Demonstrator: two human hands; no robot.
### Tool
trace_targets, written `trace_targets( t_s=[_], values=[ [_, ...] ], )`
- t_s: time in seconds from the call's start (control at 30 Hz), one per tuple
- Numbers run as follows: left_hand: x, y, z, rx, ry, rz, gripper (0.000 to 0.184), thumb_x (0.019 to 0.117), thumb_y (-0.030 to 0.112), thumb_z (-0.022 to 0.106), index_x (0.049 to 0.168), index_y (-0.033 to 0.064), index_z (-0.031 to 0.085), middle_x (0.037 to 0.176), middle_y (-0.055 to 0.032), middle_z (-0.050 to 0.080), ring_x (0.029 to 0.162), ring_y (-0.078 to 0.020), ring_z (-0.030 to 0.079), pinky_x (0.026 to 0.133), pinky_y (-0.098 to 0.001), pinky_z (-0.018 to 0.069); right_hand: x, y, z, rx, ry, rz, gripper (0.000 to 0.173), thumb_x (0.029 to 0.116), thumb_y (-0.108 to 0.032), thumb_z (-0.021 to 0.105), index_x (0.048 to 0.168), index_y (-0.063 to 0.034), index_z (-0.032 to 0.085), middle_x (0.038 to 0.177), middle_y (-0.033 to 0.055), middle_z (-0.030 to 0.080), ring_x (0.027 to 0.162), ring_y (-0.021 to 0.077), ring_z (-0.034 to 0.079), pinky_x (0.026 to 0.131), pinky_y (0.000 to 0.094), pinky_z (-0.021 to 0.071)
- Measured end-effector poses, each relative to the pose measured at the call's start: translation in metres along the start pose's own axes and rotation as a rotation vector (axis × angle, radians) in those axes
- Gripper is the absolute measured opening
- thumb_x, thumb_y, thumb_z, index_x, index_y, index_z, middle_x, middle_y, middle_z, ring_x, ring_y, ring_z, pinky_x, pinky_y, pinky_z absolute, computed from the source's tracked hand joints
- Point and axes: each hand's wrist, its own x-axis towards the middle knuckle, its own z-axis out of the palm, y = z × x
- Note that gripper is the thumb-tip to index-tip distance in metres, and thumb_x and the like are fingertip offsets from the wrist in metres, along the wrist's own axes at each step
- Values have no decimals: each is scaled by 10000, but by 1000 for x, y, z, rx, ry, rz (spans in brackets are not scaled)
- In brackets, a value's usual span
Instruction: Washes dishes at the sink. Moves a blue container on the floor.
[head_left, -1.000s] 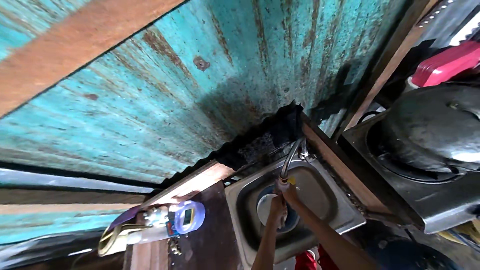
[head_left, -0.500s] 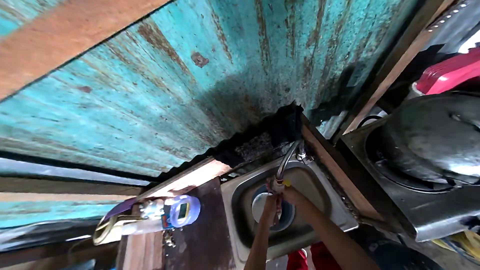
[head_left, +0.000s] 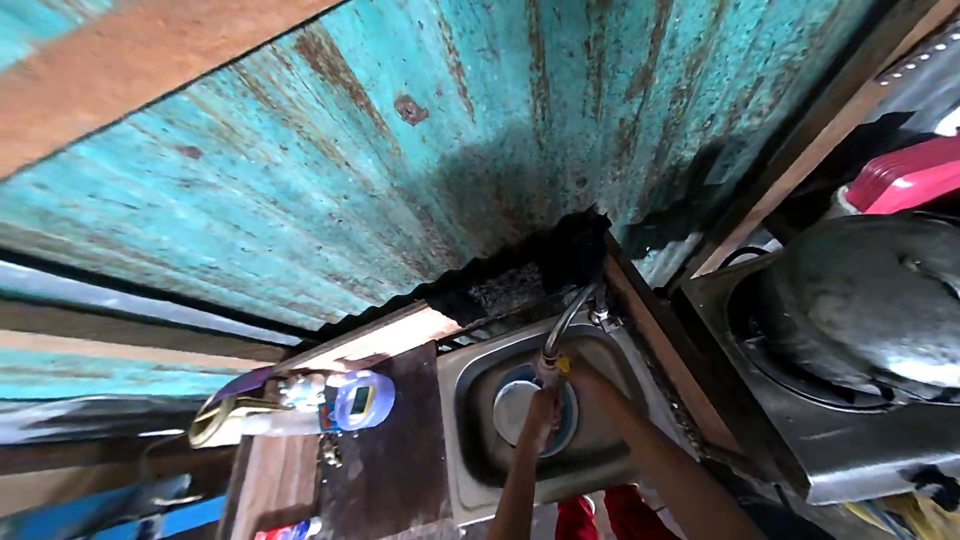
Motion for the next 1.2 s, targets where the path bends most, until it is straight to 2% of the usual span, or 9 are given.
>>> trace_targets(
  t_s=[0.1,0.23,0.4,0.53,0.67,0.77,0.83,1.03,1.2],
  values=[
    [-2,-2,5,12,6,-8,420,1137,304,286,828,96,477,559,59,380,423,-47,356,416,-191,342,-8,-31,-7,-344,14,-71,259,973,-20,610,1184,122,659,1163,277,674,1090,310,648,1024,427,489],
    [6,6,19,-5,156,17,350,1124,243,348,859,81,509,590,46,398,448,-51,360,432,-205,339,-17,-22,36,-92,364,-87,336,1053,-86,496,1296,121,601,1252,289,652,1200,339,625,1088,443,461],
    [12,5,18,2,297,234,369,1120,136,334,1280,-116,551,1123,-226,634,981,-229,610,901,-385,511,-40,-38,55,-205,257,58,396,1071,-96,470,1408,108,516,1410,298,562,1361,362,522,1181,450,367],
    [22,5,30,-167,248,185,216,1119,138,319,1061,16,488,693,13,457,534,-62,455,513,-209,436,-31,-30,11,-406,171,-49,347,1042,-80,513,1322,101,609,1275,302,647,1231,388,615,1108,485,440],
    [21,-3,35,-77,248,414,201,1078,61,396,1060,-49,563,794,-12,558,688,-41,545,671,-204,498,-38,-46,-6,-711,71,55,456,1104,-320,431,1315,31,631,1297,259,646,1256,395,600,1093,542,435],
    [27,-15,33,109,215,519,297,1066,40,438,1271,-140,555,1176,-218,640,1091,-186,617,1010,-337,495,-45,-21,-17,-832,291,-169,482,1073,-324,485,1475,-66,546,1606,197,398,1499,382,354,1227,567,265],
    [34,-22,33,149,237,500,319,1069,73,464,1315,-112,547,1245,-234,652,1170,-239,632,1054,-393,491,-46,-13,-28,-882,484,-259,533,1024,-200,551,1531,-58,468,1655,217,294,1540,405,260,1235,601,232],
    [26,-33,26,48,328,564,291,1067,45,443,1240,-135,593,1199,-234,681,1145,-222,654,1051,-380,495,-30,-13,-69,-1005,564,115,765,1005,9,477,1640,-24,50,1725,155,36,1582,311,169,1185,534,349],
    [8,-35,13,62,365,507,278,1077,56,412,1225,-126,560,1006,-155,668,899,-127,626,840,-296,522,-36,-27,-70,-865,540,184,842,972,-22,546,1647,-50,42,1731,126,-6,1571,347,192,1167,545,381]
  ],
)
